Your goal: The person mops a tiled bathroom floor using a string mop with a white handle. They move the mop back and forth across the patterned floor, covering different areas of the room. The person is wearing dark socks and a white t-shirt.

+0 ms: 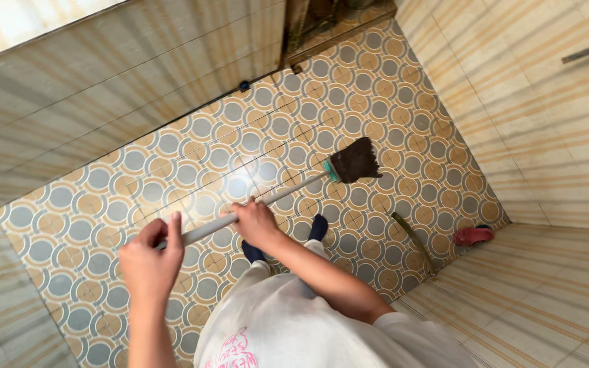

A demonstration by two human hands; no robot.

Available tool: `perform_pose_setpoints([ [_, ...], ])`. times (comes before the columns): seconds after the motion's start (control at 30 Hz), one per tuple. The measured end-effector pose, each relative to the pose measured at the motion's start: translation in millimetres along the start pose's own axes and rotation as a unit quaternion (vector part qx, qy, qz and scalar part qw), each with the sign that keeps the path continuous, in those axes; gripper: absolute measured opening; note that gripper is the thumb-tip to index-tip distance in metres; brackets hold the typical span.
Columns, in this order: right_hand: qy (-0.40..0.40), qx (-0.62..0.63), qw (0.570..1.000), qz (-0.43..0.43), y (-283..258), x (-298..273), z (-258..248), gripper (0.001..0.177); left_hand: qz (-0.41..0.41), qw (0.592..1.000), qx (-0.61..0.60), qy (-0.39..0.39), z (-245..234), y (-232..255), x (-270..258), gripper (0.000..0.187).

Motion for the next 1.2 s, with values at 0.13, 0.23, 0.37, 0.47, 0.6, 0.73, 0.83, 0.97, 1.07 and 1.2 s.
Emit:
perform_pose_setpoints([
  [0.13, -0.047, -0.024, 0.998, -0.021, -15, -5, 41, 0.017, -0.05, 0.996, 0.047, -0.06, -3, -46, -8, 0.036],
  [0.23, -0.042, -0.031, 0.999, -0.008, 2, -1, 61, 0.019, -0.066, 0.994, -0.017, -0.084, 27, -67, -5, 0.039],
  [0.37, -0.044, -0.095, 0.995, 0.002, 44, 2, 99, 0.018, -0.084, 0.991, -0.032, -0.1, 76, -107, -4, 0.039],
  [0.47, -0.049, -0.136, 0.989, 0.03, 100, 1, 116, 0.02, -0.07, 0.987, -0.068, -0.125, 134, -114, -7, 0.04],
  [0.6, -0.039, -0.183, 0.98, 0.069, 201, 1, 97, 0.022, -0.071, 0.98, -0.086, -0.166, 223, -83, -14, 0.041],
  [0.73, -0.078, -0.175, 0.971, 0.146, 313, 0, 22, 0.018, -0.006, 0.977, -0.123, -0.174, 312, 17, -16, 0.043],
  [0.83, 0.012, -0.217, 0.962, 0.166, 369, 1, -81, 0.014, 0.077, 0.974, -0.102, -0.188, 366, 128, -17, 0.043],
  [0.97, 0.037, -0.213, 0.948, 0.235, 445, -12, -198, 0.014, 0.153, 0.957, -0.094, -0.226, 411, 266, -33, 0.038],
  [1.07, 0.066, -0.228, 0.935, 0.265, 481, -26, -260, 0.035, 0.198, 0.941, -0.08, -0.261, 426, 341, -51, 0.037],
  [1.2, 0.041, -0.189, 0.933, 0.303, 510, -45, -286, 0.036, 0.245, 0.934, -0.054, -0.256, 422, 384, -64, 0.034],
])
Point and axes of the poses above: each hand's wrist, its own x-axis towards the middle knuckle, its own z-axis out of the palm, y = z × x, the point moved 10 cm from there along x, towards the middle knuckle, and after that the axes turned 11 degrees about x, right-handed, at the moved point
